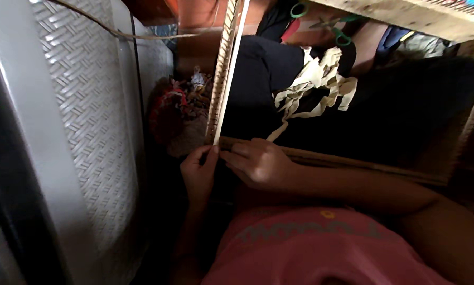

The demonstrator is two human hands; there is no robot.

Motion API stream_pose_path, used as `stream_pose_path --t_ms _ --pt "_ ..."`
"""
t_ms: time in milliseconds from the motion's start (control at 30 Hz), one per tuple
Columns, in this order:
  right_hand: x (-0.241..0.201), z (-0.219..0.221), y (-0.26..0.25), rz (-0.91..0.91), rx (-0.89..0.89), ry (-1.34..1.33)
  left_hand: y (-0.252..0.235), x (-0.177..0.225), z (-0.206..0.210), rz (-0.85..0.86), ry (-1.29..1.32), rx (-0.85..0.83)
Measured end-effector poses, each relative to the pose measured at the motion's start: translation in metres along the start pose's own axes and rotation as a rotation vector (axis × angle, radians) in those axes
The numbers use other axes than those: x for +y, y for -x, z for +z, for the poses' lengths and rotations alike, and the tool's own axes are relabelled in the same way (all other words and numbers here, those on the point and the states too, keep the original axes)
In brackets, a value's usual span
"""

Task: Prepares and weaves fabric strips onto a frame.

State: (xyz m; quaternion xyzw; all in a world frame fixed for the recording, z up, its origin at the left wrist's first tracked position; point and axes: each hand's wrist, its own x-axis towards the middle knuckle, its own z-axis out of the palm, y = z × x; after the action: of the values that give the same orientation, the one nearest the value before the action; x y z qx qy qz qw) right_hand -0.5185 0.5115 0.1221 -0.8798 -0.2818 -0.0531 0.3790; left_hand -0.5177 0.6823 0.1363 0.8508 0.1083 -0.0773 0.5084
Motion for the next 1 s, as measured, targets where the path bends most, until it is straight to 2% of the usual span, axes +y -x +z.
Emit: stream_pose_path --t_ms 667,1000 --pt "-0.004 0.003 0.009 0.052 -0.013 0.074 -0.001 -0.003 0.009 -0.055 -0.026 -0.055" --pt "0.006 -0.020 -0.014 0.086 -0.072 0.145 -0.005 0.005 0.013 -0.152 -0.042 -0.063"
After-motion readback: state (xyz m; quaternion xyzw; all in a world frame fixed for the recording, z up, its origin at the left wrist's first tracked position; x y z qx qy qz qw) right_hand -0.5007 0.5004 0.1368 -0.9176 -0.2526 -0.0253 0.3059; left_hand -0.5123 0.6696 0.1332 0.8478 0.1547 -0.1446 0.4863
